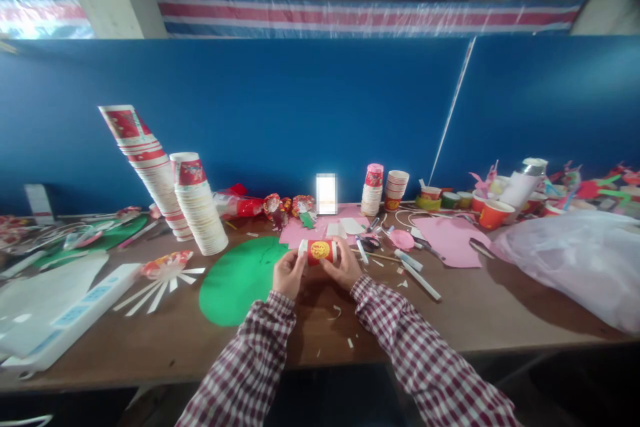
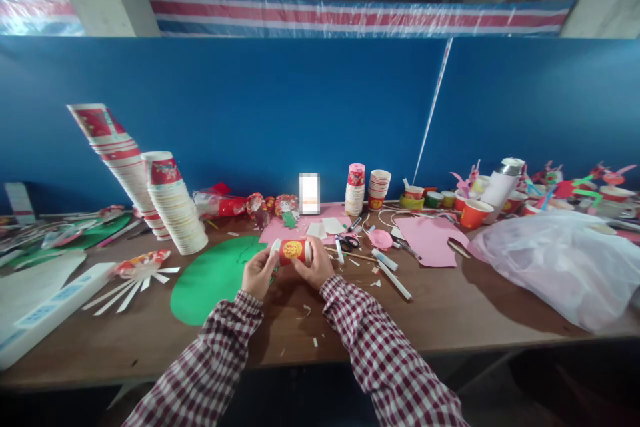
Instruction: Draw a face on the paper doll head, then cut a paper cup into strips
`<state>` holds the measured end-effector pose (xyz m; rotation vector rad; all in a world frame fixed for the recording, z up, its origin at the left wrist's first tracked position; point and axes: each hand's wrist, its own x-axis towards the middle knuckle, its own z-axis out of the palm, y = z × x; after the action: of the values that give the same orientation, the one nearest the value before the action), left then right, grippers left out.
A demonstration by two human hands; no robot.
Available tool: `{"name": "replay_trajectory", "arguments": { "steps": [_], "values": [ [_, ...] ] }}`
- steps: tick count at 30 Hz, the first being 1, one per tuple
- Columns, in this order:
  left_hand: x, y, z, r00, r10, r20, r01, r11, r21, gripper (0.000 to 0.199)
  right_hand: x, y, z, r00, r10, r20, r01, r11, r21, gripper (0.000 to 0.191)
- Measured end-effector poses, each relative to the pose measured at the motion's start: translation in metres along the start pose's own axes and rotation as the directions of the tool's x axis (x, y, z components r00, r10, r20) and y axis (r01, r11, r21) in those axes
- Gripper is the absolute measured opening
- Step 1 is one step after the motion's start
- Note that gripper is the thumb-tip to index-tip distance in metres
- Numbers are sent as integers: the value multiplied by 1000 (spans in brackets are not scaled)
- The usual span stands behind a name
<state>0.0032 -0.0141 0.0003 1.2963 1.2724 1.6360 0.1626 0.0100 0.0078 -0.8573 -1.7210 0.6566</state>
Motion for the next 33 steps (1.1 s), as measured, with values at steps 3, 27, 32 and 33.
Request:
{"name": "replay_trajectory", "arguments": {
  "steps": [3,27,32,33],
  "values": [
    [2,-1,-1,1000,-8,5,9,999,-32,40,0,1,1,1000,-9,-4,9,999,-47,55],
    [4,-8,1,996,2,-86,-3,1000,-14,36,1,10,3,994,102,-33,-103,994,-31,51],
    [3,-5,-1,988,84,-130,-71,992,100,30,1,13,4,995,86,-42,-87,996,-25,48],
    [3,-5,-1,984,105,-142,-87,988,127,28,1,13,4,996,84,-38,-85,996,-24,48]
  ]
}}
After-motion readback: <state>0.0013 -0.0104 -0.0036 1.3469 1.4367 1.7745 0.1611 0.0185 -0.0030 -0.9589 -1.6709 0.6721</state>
